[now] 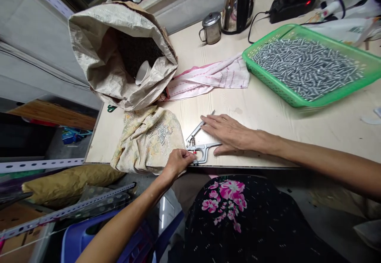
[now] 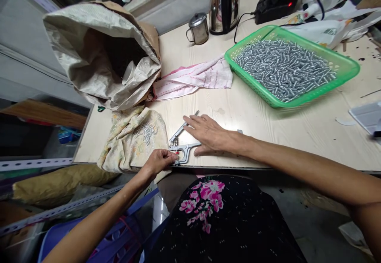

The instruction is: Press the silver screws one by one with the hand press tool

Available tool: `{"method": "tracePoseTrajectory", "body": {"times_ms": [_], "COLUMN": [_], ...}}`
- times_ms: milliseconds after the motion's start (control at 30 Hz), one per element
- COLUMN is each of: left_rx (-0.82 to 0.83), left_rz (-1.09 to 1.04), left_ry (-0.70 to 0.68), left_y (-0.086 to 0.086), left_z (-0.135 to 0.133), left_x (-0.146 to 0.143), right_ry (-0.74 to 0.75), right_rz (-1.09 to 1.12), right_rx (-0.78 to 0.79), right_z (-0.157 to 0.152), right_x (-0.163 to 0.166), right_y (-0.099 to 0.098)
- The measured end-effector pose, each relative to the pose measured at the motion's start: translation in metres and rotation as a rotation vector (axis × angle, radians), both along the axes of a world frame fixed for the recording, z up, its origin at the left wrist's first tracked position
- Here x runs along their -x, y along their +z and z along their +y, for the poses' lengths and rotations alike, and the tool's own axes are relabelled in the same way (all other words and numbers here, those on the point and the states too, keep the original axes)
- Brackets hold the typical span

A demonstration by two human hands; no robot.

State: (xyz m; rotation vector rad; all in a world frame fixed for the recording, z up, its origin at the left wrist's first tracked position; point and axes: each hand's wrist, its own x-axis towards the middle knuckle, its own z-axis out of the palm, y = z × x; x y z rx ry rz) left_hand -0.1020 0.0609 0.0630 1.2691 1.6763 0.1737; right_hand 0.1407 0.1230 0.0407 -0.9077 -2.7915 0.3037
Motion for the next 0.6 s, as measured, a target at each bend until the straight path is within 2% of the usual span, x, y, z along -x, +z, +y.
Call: {"method": "tracePoseTrajectory", "body": {"times_ms": [200,600], "left_rx": [0.049,0.037], "left_rz": [-0.001,0.008], "left_ry": [0.007,0.042], "left_y": [-0.001,-0.009], "left_z": [0.002,0.0], "left_x": [0.0,0.004], "right_ry": [0.032,-0.064], "right_rz": [-0.104,-0.097], "right_rx": [0.07,0.034], "right_z": [0.025,0.008], "right_x": [-0.003,-0.001], "right_y": [0.006,0.014]}}
